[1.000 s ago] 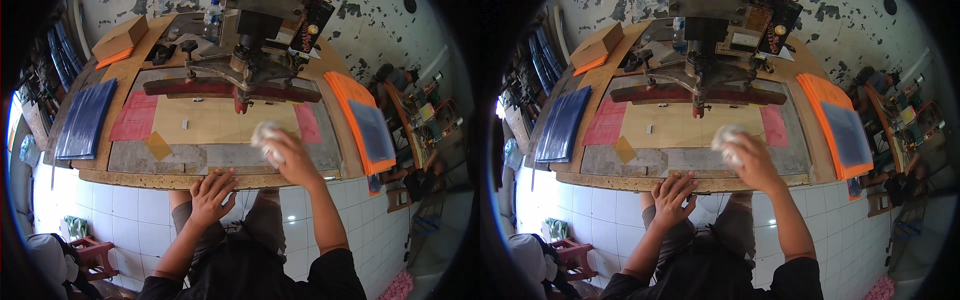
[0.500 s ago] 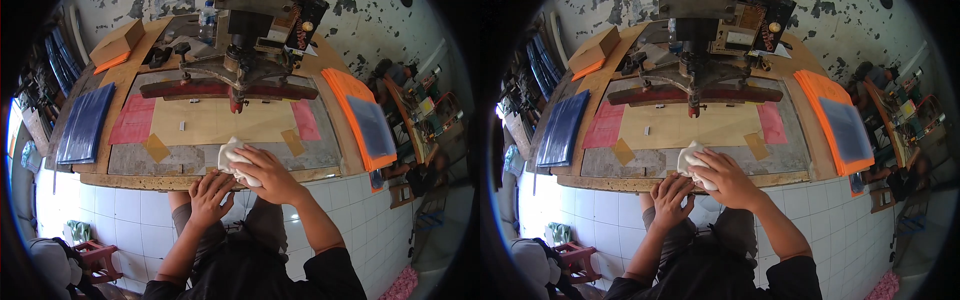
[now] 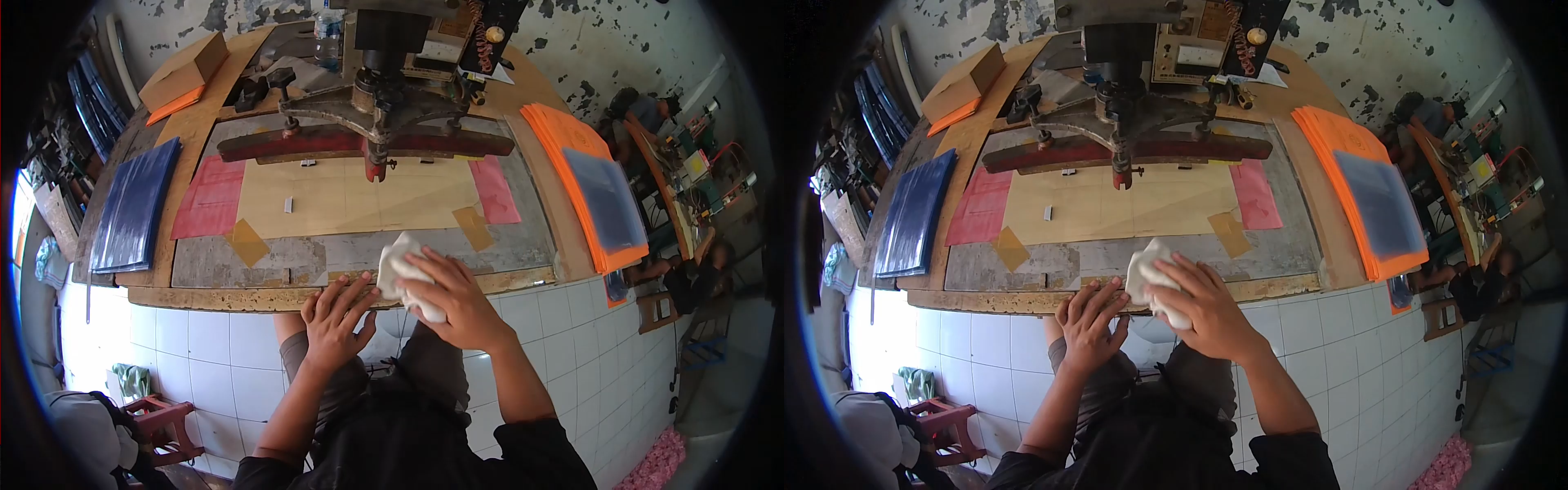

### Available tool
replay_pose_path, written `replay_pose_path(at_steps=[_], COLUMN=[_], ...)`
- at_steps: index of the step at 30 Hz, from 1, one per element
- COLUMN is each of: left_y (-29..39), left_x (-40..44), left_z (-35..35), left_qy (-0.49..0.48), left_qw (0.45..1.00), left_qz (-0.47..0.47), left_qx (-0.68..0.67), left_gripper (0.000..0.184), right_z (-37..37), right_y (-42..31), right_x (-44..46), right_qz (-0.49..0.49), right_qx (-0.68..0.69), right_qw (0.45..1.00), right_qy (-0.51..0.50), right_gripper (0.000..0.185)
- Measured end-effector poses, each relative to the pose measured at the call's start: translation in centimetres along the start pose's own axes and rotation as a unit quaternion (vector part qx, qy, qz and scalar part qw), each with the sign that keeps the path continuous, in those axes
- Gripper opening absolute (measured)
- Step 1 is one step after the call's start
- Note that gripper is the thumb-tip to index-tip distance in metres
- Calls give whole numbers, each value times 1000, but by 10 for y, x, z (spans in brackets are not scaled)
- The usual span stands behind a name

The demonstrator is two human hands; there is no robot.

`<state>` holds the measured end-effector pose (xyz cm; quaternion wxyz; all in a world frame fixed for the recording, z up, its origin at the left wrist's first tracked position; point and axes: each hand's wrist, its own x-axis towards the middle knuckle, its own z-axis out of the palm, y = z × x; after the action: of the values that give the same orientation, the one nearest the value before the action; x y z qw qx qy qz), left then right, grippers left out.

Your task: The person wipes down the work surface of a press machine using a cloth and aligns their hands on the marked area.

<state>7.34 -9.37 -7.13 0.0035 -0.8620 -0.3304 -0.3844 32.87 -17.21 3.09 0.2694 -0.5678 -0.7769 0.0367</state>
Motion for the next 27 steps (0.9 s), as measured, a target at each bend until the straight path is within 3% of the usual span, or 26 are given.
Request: replay_pose_path(at_steps=[1, 3, 5, 7, 9, 13, 15, 20, 23, 24, 27], left_y=[0, 1, 1, 0, -2, -2, -2, 1, -3, -4, -2], left_x=[0, 0, 0, 0, -1, -1, -3, -1, -4, -6, -4], left_z=[0, -1, -2, -1, 2, 2, 2, 3, 8, 8, 2], left_qy=[-1, -4, -5, -1, 4, 6, 5, 24, 29, 27, 5], left_qw=[1000, 1000, 1000, 1000, 1000, 1000, 1000, 999, 999, 999, 1000], left_qz=[0, 0, 2, 6, 8, 6, -1, -5, -16, -24, -15], left_qx=[3, 12, 11, 12, 17, 16, 7, 20, 7, 1, 16], left_gripper=[50, 50, 49, 49, 49, 49, 48, 48, 52, 53, 56], right_z=[-4, -22, -27, -26, -10, 18, 15, 31, 45, 41, 35], right_y=[-3, 25, 70, 89, 84, 6, -19, -3, -25, -29, 1], right_x=[-4, -10, -23, -29, -26, -3, 6, 37, 51, 53, 61], right_qz=[0, 30, 152, 300, 281, 103, 28, 93, 30, -11, -15], right_qx=[10, 16, -55, -156, -277, -69, 22, -81, -56, 31, 53], right_qw=[999, 999, 984, 931, 905, 988, 999, 991, 997, 999, 997], right_qy=[-33, -5, 68, 136, 158, 97, -2, 61, 44, -9, -55], right_gripper=[51, 48, 41, 42, 46, 48, 45, 42, 45, 50, 46])
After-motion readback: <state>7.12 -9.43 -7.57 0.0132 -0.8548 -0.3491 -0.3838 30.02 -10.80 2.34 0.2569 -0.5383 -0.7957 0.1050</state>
